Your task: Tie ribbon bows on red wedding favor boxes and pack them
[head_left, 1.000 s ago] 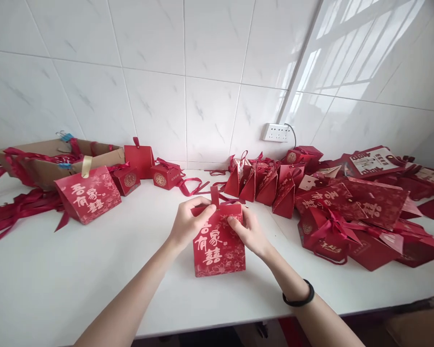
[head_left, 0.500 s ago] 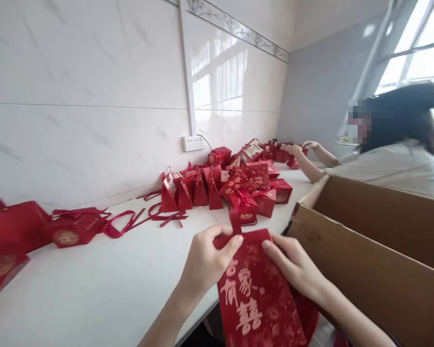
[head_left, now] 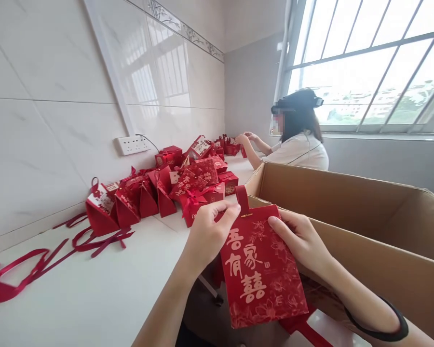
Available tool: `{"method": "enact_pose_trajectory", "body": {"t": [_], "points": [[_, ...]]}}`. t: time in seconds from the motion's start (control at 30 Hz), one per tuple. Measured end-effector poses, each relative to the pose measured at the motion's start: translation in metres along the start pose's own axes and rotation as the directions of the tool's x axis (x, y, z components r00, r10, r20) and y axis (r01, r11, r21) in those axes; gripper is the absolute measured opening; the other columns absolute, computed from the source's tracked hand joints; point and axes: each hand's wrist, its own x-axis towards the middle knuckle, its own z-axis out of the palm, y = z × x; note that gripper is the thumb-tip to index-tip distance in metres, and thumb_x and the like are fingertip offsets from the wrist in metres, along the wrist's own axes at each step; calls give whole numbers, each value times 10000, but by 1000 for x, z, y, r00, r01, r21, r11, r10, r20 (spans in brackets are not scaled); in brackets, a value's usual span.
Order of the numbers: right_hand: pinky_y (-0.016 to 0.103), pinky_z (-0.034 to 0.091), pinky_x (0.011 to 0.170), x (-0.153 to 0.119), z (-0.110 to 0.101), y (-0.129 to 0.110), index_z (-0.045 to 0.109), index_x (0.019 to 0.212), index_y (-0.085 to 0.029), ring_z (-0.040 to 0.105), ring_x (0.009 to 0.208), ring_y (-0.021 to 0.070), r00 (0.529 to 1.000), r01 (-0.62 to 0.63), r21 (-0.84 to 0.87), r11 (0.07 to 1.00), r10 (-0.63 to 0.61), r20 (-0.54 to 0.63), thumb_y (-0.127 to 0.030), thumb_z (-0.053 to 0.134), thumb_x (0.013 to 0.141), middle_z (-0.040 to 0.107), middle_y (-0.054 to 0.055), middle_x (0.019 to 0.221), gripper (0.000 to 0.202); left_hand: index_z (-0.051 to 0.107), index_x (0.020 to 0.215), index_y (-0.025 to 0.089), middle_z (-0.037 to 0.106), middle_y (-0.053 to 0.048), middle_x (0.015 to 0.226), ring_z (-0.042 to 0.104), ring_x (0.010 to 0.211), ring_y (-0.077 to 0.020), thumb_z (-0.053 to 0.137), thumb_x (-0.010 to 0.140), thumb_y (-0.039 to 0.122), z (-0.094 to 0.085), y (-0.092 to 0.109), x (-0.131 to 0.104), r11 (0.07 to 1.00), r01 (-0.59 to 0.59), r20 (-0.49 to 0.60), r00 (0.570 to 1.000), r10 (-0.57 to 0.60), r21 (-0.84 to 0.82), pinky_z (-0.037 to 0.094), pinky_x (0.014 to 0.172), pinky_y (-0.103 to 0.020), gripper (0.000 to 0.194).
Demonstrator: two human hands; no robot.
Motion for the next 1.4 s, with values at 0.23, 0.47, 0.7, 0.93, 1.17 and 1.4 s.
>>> {"method": "enact_pose_trajectory", "body": {"t": [0.23,0.47,0.7,0.93,1.17,1.4], "points": [[230,471,400,-10,-58,-10,635,774,-202,631,525,181,998,31,-221,975,-40,-40,-433,545,857,686,38,670,262,672,822,143,707,-78,825,658,833,-220,418,875,427,31,-30,62,1000,9,-64,998,-8,7,502,809,-348,385],[241,356,382,3,-140,-28,638,737,-195,580,477,165,878,-216,-582,784,-105,-467,-713,496,752,664,91,623,537,605,1060,163,629,-99,1182,479,1240,-251,455,879,261,92,-90,93,807,-362,121,930,348,466,306,1076,-465,254],[313,315,571,77,-199,39,587,723,-158,601,647,209,895,-443,-884,149,136,-426,-425,425,908,628,115,666,363,572,1125,263,568,-69,1168,477,1159,-272,652,806,345,110,-121,94,737,-306,131,949,287,602,304,994,-506,338],[269,438,511,119,-224,157,561,507,-137,587,411,173,711,-425,-883,198,677,-190,-223,639,772,581,61,448,289,586,1027,258,566,-51,1087,506,1102,-270,697,776,293,123,-134,92,728,-280,15,938,347,625,369,917,-421,277],[255,506,508,118,-220,212,649,746,-56,632,442,173,570,-415,-887,202,818,-80,-214,543,843,641,86,531,214,517,1030,241,522,-61,1045,464,1098,-263,622,798,241,125,-143,90,732,-390,-8,880,475,558,355,952,-412,255],[225,512,510,127,-176,223,600,581,-92,655,501,171,491,-326,-881,342,858,152,-193,570,787,629,66,508,231,468,1021,204,412,-87,1011,367,1085,-290,488,741,233,137,-156,73,750,-449,-119,816,566,486,304,969,-464,282]]}}
